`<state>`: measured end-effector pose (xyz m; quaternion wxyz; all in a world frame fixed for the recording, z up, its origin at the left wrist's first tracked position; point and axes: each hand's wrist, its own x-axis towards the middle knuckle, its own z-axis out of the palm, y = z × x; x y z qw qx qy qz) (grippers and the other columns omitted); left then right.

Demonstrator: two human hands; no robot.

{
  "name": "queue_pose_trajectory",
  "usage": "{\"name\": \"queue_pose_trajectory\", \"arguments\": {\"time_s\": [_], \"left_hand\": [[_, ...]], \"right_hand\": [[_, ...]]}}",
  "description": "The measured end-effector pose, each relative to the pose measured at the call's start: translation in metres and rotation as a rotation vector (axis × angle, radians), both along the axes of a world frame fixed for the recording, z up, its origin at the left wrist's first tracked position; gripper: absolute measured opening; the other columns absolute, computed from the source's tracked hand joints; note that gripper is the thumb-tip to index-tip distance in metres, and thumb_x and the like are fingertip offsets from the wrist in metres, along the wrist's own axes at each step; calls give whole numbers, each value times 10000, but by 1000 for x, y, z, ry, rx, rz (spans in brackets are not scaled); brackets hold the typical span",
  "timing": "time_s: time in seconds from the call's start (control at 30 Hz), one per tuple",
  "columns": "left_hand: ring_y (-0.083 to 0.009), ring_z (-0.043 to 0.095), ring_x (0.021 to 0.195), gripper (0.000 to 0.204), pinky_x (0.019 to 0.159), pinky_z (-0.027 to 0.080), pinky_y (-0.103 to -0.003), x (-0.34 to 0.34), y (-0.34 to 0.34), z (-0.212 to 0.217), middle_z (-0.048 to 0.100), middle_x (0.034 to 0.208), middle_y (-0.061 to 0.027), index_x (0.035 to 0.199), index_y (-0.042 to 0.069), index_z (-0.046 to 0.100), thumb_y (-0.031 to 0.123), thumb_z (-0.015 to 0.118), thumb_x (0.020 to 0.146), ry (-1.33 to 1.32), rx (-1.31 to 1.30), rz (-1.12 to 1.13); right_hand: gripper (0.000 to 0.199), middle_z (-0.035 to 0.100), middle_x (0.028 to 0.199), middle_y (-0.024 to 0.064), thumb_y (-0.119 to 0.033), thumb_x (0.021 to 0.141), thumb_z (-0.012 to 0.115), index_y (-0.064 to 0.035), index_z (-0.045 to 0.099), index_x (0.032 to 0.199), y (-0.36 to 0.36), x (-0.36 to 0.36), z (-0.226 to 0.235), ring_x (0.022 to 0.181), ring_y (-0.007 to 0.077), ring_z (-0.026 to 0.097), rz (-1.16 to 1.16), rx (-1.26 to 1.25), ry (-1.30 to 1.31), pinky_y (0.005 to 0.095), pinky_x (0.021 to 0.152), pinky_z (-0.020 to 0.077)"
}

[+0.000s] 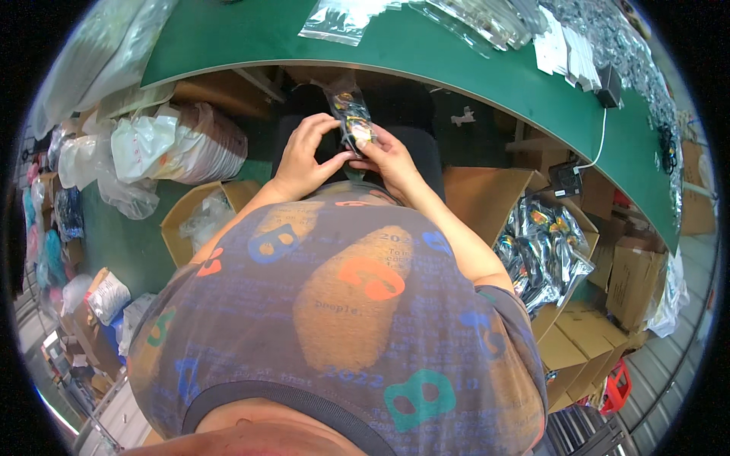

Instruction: Packing individual swim goggles into plastic protective bags at a factory workstation.

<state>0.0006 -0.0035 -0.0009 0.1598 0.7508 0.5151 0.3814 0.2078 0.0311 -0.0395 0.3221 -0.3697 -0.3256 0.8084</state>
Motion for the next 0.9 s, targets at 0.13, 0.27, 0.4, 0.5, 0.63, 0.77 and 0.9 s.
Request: {"name": "queue_pose_trajectory", "arguments": {"time_s": [0.13, 0.27, 0.4, 0.5, 0.63, 0.77, 0.9], "left_hand": [[-272, 670, 1089, 518, 951, 531, -380, -2, -10, -22, 659, 1168, -124, 1281, 45, 555, 171, 805, 845, -205, -358, 55], [-234, 716, 930, 356, 847, 556, -350, -6, -9, -43, 695, 1032, -100, 1214, 51, 596, 127, 735, 896, -244, -480, 87], [-224, 693, 997, 372, 869, 546, -345, 0, -10, -48, 676, 1080, -98, 1203, 51, 601, 126, 741, 867, -227, -431, 44], [-223, 674, 1058, 372, 901, 539, -349, 6, -10, -52, 660, 1113, -98, 1179, 43, 599, 131, 746, 849, -234, -475, 71], [-170, 696, 963, 231, 844, 544, -304, 7, -6, -70, 677, 1029, -75, 1113, 30, 616, 95, 706, 910, -345, -592, 90], [-100, 675, 844, 84, 764, 528, -252, 4, -9, -87, 673, 953, -37, 1053, 22, 633, 54, 649, 978, -622, -643, 86], [-65, 602, 874, 75, 790, 485, -223, 4, -9, -93, 648, 948, 7, 1079, 35, 622, 75, 629, 1016, -701, -557, 119]], "right_hand": [[523, 681, 1228, 93, -174, 1029, 636, -70, 463, 1511, -4, -4, 0, 1044, 173, 709, 38, -69, 79, 312, 843, 623], [499, 672, 1249, 79, -176, 1030, 634, -87, 482, 1496, -6, -7, -1, 1060, 178, 700, 139, -167, -48, 306, 805, 628], [464, 682, 1198, 63, -178, 1026, 647, -105, 512, 1463, -4, -5, -13, 1004, 161, 699, 52, -187, -14, 297, 722, 632], [442, 683, 1179, 61, -181, 1021, 658, -100, 528, 1436, -2, -2, -28, 975, 160, 700, 54, -308, 77, 306, 711, 639], [424, 687, 1170, 65, -172, 1019, 658, -91, 537, 1417, -1, 1, -33, 956, 161, 706, 19, -321, 87, 306, 698, 645], [451, 694, 1178, 79, -167, 1015, 663, -75, 517, 1432, -2, -4, -18, 1000, 163, 718, 32, -288, 60, 288, 662, 641], [514, 692, 1188, 99, -160, 982, 704, -45, 495, 1438, -4, -5, -17, 1000, 163, 734, 9, -154, -126, 256, 614, 619]]}}
